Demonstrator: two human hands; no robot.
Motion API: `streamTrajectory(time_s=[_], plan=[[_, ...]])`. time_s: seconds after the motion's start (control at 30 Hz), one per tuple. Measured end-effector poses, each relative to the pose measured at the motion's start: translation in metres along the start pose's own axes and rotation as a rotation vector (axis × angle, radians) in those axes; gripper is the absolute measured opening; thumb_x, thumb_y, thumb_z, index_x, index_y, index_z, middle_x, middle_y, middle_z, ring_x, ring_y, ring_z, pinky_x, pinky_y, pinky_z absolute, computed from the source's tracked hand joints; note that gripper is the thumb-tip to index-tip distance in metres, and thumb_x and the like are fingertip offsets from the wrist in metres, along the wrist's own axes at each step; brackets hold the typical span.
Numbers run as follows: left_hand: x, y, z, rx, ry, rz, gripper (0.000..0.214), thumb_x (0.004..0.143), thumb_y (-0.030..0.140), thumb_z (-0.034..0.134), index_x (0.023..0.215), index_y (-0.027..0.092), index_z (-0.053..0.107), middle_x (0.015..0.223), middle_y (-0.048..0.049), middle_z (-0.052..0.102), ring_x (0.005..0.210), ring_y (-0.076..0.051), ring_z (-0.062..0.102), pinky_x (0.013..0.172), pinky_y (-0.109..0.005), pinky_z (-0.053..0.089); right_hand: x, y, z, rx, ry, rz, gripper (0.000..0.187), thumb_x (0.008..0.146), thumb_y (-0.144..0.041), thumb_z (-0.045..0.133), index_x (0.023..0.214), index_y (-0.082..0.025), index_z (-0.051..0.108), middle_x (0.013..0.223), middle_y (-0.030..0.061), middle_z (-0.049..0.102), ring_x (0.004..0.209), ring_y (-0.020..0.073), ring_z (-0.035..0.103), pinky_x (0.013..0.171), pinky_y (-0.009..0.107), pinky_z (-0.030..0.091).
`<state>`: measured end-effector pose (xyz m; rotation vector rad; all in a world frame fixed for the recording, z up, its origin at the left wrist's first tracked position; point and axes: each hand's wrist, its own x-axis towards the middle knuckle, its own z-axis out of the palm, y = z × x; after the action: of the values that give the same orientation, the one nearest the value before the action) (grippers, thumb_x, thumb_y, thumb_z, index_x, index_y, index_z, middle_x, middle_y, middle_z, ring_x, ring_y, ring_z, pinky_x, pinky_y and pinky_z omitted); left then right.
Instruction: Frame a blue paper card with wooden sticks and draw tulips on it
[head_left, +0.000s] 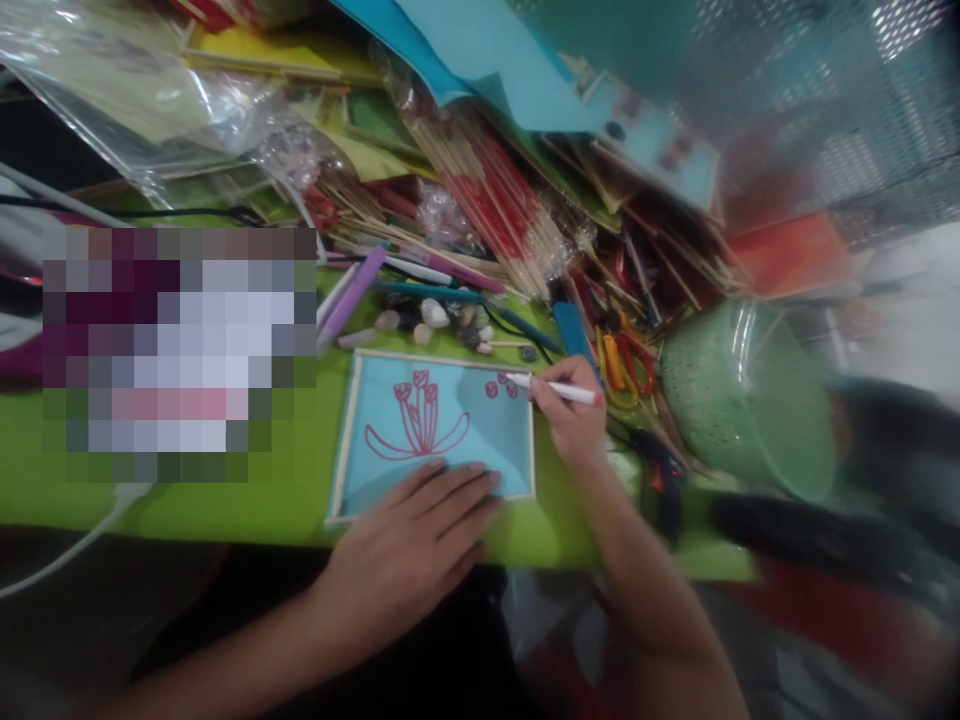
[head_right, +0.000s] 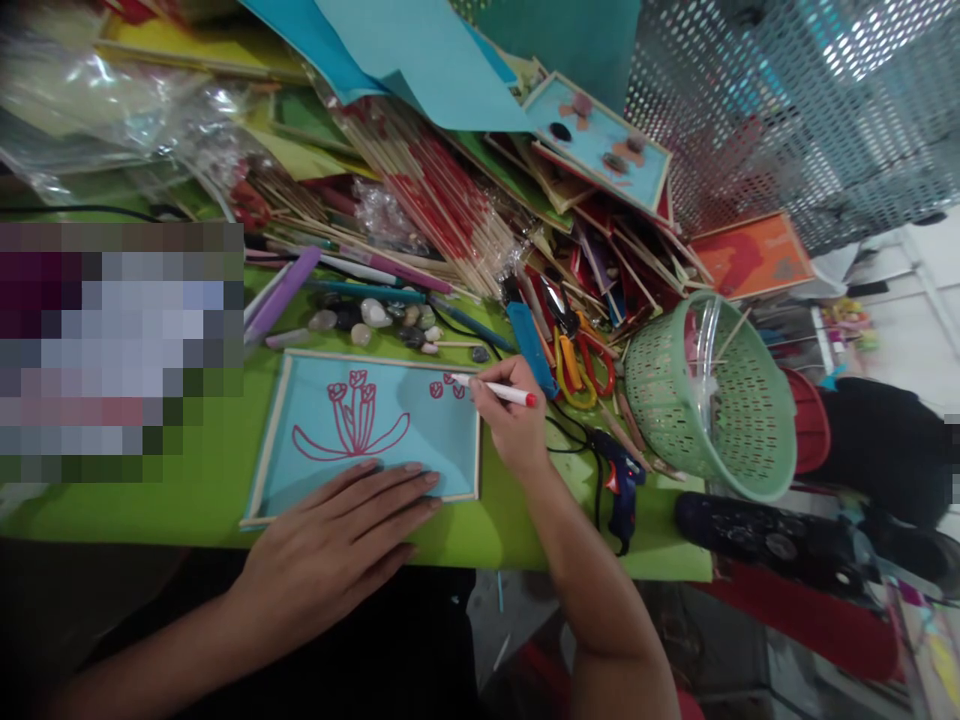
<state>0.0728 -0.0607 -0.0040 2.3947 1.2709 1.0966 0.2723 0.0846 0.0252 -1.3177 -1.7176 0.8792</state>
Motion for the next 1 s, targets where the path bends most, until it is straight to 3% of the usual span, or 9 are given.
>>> streamTrajectory(time_s=[1.0], plan=[[0.0009,-0.001,-0.0013,0.01,0.002,0.01,0.029,0.107,0.022,0.053,0.129,0.021,0.072,0.139,0.0,0.075,0.128,-0.018,0.069,0.124,-0.036,0.041,-0.0014,0.0004,0.0012,-0.011,0.031,0.021,0.015,0.087,-0.03,0.072,0.082,-0.024,0.06,0.07,-0.0043,0.063,0.064,0.0148,0.061,0.06,0.028,0.049]])
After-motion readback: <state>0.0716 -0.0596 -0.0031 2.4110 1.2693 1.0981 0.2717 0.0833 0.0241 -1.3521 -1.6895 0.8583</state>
